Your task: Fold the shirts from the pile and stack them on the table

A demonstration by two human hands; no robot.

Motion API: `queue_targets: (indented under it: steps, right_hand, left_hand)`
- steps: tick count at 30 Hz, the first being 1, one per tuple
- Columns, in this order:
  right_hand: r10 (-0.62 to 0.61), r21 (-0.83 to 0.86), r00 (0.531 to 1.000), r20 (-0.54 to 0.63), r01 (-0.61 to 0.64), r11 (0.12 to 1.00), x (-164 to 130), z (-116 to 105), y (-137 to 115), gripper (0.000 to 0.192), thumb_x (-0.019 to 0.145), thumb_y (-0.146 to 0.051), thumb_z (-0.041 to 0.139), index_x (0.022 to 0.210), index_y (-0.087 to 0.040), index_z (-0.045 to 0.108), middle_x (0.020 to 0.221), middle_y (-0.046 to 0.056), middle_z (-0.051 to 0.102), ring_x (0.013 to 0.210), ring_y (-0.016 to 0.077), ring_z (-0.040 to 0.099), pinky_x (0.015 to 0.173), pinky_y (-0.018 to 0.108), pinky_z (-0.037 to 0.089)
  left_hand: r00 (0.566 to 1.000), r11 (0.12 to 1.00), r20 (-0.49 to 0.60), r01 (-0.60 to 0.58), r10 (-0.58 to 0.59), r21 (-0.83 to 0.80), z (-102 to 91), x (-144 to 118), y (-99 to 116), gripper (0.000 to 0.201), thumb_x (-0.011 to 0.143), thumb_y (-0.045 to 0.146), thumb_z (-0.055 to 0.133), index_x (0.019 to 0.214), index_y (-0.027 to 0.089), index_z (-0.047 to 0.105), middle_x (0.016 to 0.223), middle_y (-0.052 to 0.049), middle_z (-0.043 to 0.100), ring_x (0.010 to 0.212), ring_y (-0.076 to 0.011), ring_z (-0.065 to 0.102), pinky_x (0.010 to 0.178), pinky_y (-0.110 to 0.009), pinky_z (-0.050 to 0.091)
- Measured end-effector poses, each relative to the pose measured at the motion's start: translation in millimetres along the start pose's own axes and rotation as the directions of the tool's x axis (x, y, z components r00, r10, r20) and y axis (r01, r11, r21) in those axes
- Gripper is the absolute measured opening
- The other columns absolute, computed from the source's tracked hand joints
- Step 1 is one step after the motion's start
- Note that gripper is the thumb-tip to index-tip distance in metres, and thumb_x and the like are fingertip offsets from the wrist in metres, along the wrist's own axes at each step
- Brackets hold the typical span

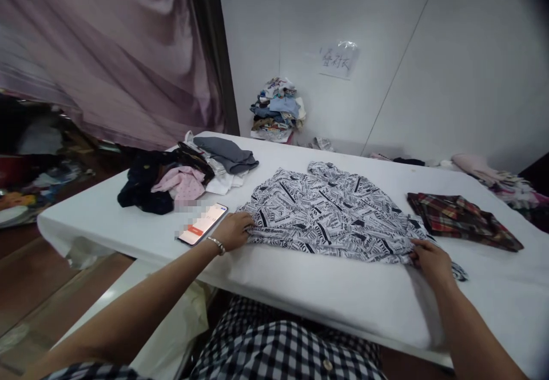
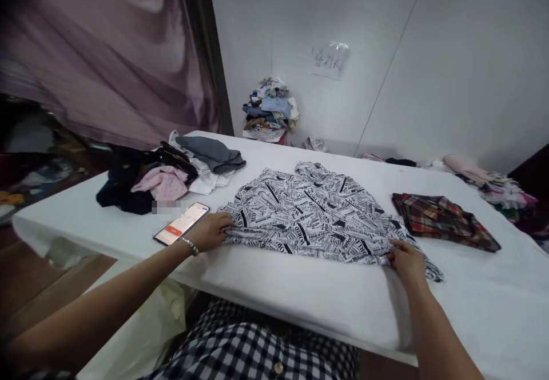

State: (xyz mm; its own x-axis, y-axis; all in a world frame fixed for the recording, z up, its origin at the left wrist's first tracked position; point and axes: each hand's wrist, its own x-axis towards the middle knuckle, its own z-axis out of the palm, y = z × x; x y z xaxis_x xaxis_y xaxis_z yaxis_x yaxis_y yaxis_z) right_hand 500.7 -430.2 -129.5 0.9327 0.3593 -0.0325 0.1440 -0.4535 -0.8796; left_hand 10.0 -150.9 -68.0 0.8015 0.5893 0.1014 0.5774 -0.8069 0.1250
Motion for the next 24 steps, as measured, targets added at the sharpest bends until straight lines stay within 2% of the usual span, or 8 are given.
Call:
queue_targets:
  steps: [3,6,9,13,15,17,20,24]
  right_hand:
    - [0.04,-0.165,0.999,0.024,-0.036,0.986,-5.5,-10.3,-11.9,0.042,0.062,-0.025,0.061,0.101,-0.014,0.07,0.053,0.003,0.063,0.045,0.0193,0.055,0.045,0.029,0.042]
    - [-0.162,-0.504,0.986,0.038,0.159,0.849,-10.9,-18.1,-23.4,0.043,0.069,-0.028,0.06,0.108,-0.014,0.068,0.073,0.01,0.07,0.067,0.0257,0.063,0.061,0.035,0.047]
    - [-0.421,-0.626,0.904,0.066,0.367,0.688,-23.4,-8.2,-38.4,0.044,0.08,-0.034,0.051,0.117,-0.016,0.064,0.102,0.016,0.068,0.091,0.0288,0.063,0.079,0.041,0.048]
    - [-0.622,-0.4,0.741,0.252,0.665,0.631,-47.8,33.1,-55.2,0.046,0.088,-0.043,0.044,0.124,-0.019,0.061,0.131,0.014,0.057,0.121,0.0281,0.051,0.101,0.043,0.04]
    - [-0.59,-0.358,0.699,0.404,0.714,0.602,-54.7,53.6,-54.8,0.05,0.089,-0.046,0.046,0.131,-0.019,0.057,0.146,0.013,0.045,0.135,0.031,0.037,0.11,0.047,0.03]
    - [-0.468,-0.424,0.729,0.499,0.677,0.602,-56.5,67.0,-49.0,0.053,0.092,-0.047,0.044,0.137,-0.02,0.051,0.152,0.012,0.037,0.141,0.0342,0.028,0.112,0.054,0.02]
    - [-0.357,-0.502,0.762,0.541,0.633,0.589,-55.8,74.1,-39.9,0.056,0.095,-0.05,0.038,0.143,-0.022,0.043,0.156,0.01,0.027,0.145,0.0322,0.019,0.114,0.055,0.011]
    - [-0.325,-0.495,0.775,0.542,0.607,0.621,-56.2,71.8,-40.7,0.058,0.094,-0.053,0.039,0.144,-0.025,0.041,0.158,0.008,0.024,0.146,0.0289,0.016,0.115,0.053,0.008]
  left_hand:
    - [0.989,0.998,-0.139,0.038,-0.044,-0.05,-6.4,8.5,5.8,0.021,0.085,0.029,0.05,0.096,0.019,0.066,0.101,-0.007,0.068,0.095,-0.0218,0.062,0.087,-0.039,0.045]
    - [0.968,0.998,-0.251,-0.001,-0.017,-0.07,-0.5,23.1,13.0,0.03,0.091,0.038,0.045,0.1,0.018,0.065,0.109,-0.01,0.067,0.103,-0.0222,0.061,0.093,-0.04,0.044]
    - [0.97,0.997,-0.235,-0.068,0.059,-0.029,16.3,37.0,22.2,0.036,0.092,0.038,0.045,0.117,0.019,0.062,0.131,-0.013,0.059,0.124,-0.0252,0.051,0.105,-0.045,0.037]
    - [0.999,0.999,-0.049,-0.005,0.007,0.044,41.5,43.6,31.4,0.052,0.09,0.044,0.046,0.136,0.022,0.05,0.15,-0.014,0.04,0.14,-0.0316,0.032,0.11,-0.059,0.023]
    - [0.997,0.996,0.042,0.069,-0.072,0.065,50.9,43.6,30.7,0.058,0.089,0.048,0.043,0.141,0.021,0.045,0.152,-0.015,0.036,0.141,-0.0332,0.029,0.109,-0.062,0.021]
    - [0.99,0.992,0.09,0.1,-0.106,0.077,57.0,44.5,27.0,0.063,0.089,0.051,0.04,0.144,0.02,0.041,0.153,-0.015,0.034,0.142,-0.0335,0.027,0.109,-0.062,0.021]
    - [0.99,0.992,0.102,0.087,-0.096,0.092,60.4,47.4,22.4,0.066,0.088,0.051,0.038,0.146,0.019,0.038,0.154,-0.015,0.032,0.143,-0.0334,0.024,0.11,-0.062,0.02]
    - [0.992,0.992,0.1,0.072,-0.083,0.106,60.6,49.3,21.9,0.065,0.088,0.049,0.036,0.145,0.019,0.04,0.154,-0.014,0.033,0.143,-0.0341,0.025,0.109,-0.064,0.021]
